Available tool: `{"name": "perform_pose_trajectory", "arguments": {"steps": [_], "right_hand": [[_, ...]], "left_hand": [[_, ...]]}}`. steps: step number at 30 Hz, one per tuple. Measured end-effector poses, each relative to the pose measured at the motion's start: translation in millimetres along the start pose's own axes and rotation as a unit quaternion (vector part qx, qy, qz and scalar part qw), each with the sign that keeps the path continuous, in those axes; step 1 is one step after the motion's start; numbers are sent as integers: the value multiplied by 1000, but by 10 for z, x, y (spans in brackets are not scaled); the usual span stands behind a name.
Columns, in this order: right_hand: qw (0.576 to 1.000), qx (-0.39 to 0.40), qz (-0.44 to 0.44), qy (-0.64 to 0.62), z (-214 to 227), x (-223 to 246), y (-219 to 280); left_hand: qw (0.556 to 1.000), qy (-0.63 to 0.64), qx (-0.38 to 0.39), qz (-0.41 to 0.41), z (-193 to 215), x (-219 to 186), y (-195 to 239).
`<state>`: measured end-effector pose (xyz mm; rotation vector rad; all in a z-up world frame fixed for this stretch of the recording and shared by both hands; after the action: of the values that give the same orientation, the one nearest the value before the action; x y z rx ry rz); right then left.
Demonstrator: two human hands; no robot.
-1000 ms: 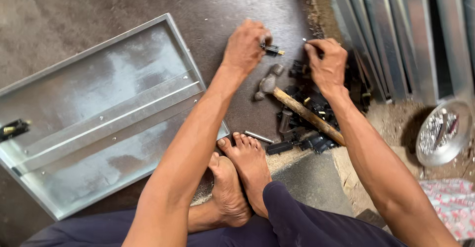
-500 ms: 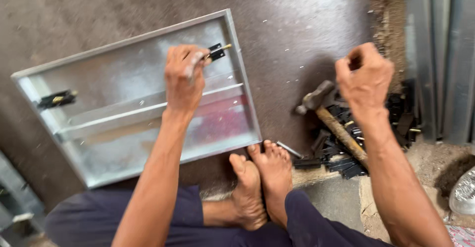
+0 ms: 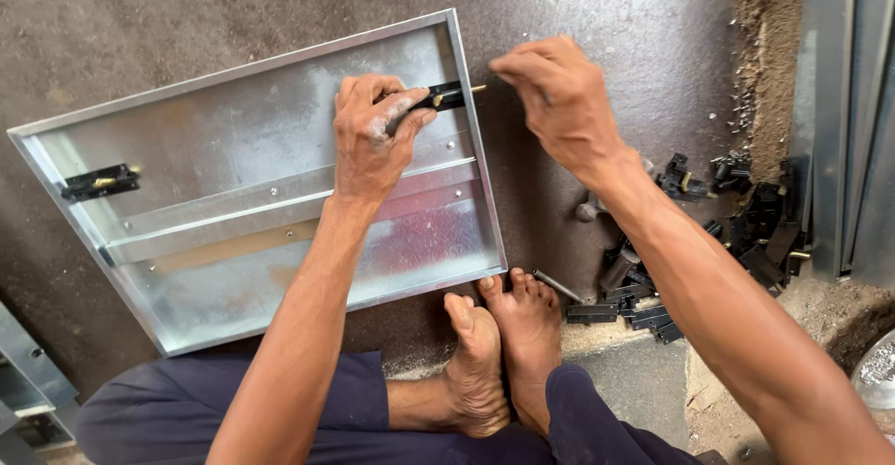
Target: The person attaches small black components to metal trays by inserting pins and using a hammer to secure them, repeating this process on multiple trays.
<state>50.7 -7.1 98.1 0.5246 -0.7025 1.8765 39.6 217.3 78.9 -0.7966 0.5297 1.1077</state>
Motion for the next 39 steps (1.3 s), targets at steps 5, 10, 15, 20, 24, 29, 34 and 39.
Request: {"name": "perform_pose_trajectory", "arguments": {"steps": [5,10,15,20,24,29,34,39], "right_hand": [[999,13,14,34,-143,81,-98],[992,34,-112,42,-265,361,127],[996,-6,-73,45,-309,378,270],[994,22,-86,69,-193,183,325],[991,14,-103,89,-81,153,312],[988,25,-105,113,391,386,769],[922,70,-225,309,977,435,1734],[883,133,-343,292,1060,145,2396]], "left_hand": [[999,27,-23,40,-22,124,74],[998,39,-30,40,-24,142,78],[998,48,-26,39,-13,64,61],[998,48,-37,13,-201,-73,-58],[998,51,-33,21,-346,-74,-101],[999,44,-19,-10,-331,-98,-101],[1000,11,-19,-16,-394,-20,-79],[999,20,-24,-16,-400,-58,-106]]}}
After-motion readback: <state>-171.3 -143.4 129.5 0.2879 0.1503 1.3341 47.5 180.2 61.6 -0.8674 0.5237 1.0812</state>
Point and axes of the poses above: each hand's wrist, its own y-axis away from the middle knuckle, its own z-axis out of the back of the hand, x = y × z, the point moved 5 cm from there along -y, towards the middle knuckle, and after that the axes turned 3 degrees about -z, right-handed, at the moved point
